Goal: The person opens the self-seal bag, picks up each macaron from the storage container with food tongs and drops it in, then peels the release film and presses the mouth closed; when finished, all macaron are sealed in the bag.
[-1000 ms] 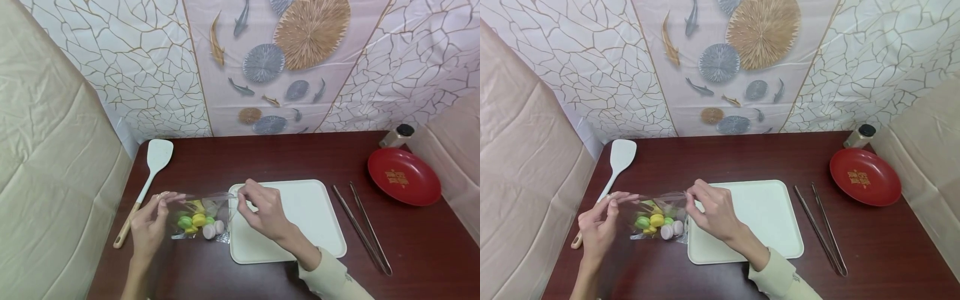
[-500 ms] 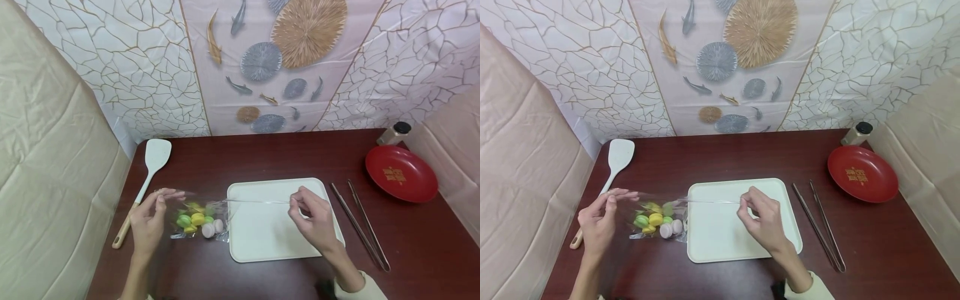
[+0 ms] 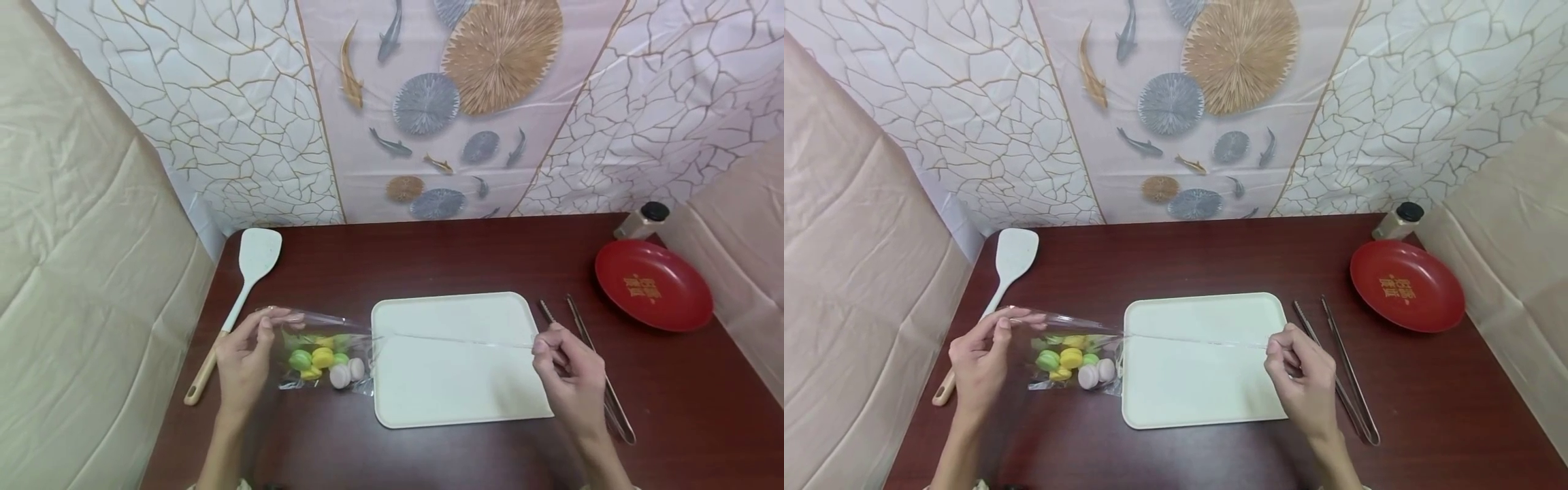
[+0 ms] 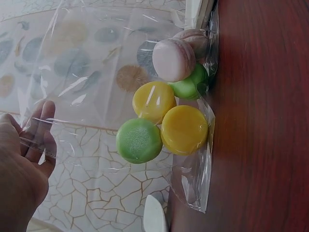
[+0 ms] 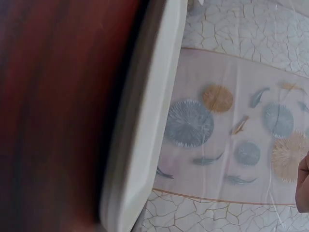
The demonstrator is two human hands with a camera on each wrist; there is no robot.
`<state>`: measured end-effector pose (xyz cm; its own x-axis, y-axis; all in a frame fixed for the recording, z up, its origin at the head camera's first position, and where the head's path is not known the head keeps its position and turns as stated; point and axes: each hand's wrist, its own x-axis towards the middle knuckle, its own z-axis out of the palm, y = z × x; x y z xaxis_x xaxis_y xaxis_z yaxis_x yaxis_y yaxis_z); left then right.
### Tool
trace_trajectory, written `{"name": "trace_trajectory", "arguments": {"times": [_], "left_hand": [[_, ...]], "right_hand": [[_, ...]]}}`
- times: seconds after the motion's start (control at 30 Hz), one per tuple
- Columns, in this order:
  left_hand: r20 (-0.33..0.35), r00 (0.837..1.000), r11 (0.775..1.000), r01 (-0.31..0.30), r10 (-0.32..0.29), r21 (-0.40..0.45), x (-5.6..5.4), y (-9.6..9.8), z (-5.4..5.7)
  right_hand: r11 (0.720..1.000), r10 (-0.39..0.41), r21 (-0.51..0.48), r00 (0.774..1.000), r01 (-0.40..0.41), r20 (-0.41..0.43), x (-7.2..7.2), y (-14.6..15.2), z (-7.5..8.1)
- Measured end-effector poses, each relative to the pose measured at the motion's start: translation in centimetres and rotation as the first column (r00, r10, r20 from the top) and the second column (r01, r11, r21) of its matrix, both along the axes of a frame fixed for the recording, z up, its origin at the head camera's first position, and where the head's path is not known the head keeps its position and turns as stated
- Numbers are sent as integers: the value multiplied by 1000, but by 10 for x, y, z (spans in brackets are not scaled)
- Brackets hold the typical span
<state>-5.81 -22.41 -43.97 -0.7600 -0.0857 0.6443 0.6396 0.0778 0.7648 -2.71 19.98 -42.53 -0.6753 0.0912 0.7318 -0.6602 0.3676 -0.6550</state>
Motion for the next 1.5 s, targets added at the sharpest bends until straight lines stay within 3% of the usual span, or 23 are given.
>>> {"name": "trace_trajectory", "arguments": {"times": [0.1,0.2,0.27,0.3,0.33,0.4,0.47,0.53,0.63,0.67,0.7,0.73,0.77,0.8,0.87,0.93,0.97,1.0,1.07,1.2,1.33,1.43,1.5], "left_hand": [[-3,1000,1000,-2,1,-25,-2,2,-1],[-2,1000,1000,4,-4,-18,-3,2,-1],[-2,1000,1000,11,-11,-7,-3,1,-2],[0,1000,1000,13,-13,-3,-3,0,-1],[-1,1000,1000,14,-14,-3,-3,-1,-1],[-12,1000,1000,-3,2,-31,-2,-4,-1],[-21,1000,998,-22,20,-55,-2,-6,0],[-28,999,996,-40,38,-78,-3,-8,1],[-23,999,996,-34,32,-79,-3,-10,1],[-19,1000,997,-25,24,-76,-3,-10,1],[-14,1000,997,-14,13,-70,-3,-10,2],[-11,1000,998,-4,3,-64,-3,-9,2],[-6,1000,998,5,-6,-58,-3,-9,2],[-1,1000,999,14,-14,-52,-3,-9,2],[8,1000,999,30,-30,-34,-3,-7,3],[15,999,999,41,-41,-15,-3,-5,2],[21,999,999,46,-46,-4,-3,-4,2],[26,999,999,48,-48,2,-3,-3,2],[37,998,998,53,-53,22,-4,0,1],[46,997,998,56,-58,33,-5,5,0],[30,1000,996,3,-1,-88,-7,3,2],[22,999,976,-37,43,-214,-10,-2,6],[61,998,960,-16,34,-281,-12,-8,11]], "right_hand": [[989,30,-144,999,-25,30,6,1,-4],[942,118,-327,987,-78,105,13,9,-6],[943,180,-316,956,-102,230,21,28,-7],[951,231,-270,924,-148,306,26,41,-7],[961,263,-184,882,-205,391,30,56,-8],[930,314,-8,781,-368,539,35,89,-10],[840,383,68,679,-538,626,34,120,-13],[740,496,17,561,-673,662,26,147,-16],[605,589,-66,390,-794,708,5,179,-17],[577,591,-87,342,-812,730,-3,186,-15],[564,573,-89,311,-821,759,-10,190,-12],[571,528,-51,319,-819,787,-17,191,-9],[584,475,16,358,-812,804,-24,190,-6],[597,416,104,417,-795,808,-31,186,-3],[620,263,304,557,-723,788,-43,176,1],[616,127,479,678,-626,724,-55,165,2],[612,67,534,711,-584,700,-60,160,1],[606,11,573,727,-551,687,-66,156,1],[601,-84,617,728,-508,681,-75,150,-1],[610,-187,635,692,-475,697,-87,146,-8],[663,-182,597,676,-452,714,-92,145,-14],[720,-174,559,674,-411,718,-94,145,-17],[755,-175,535,669,-380,722,-96,144,-20]]}}
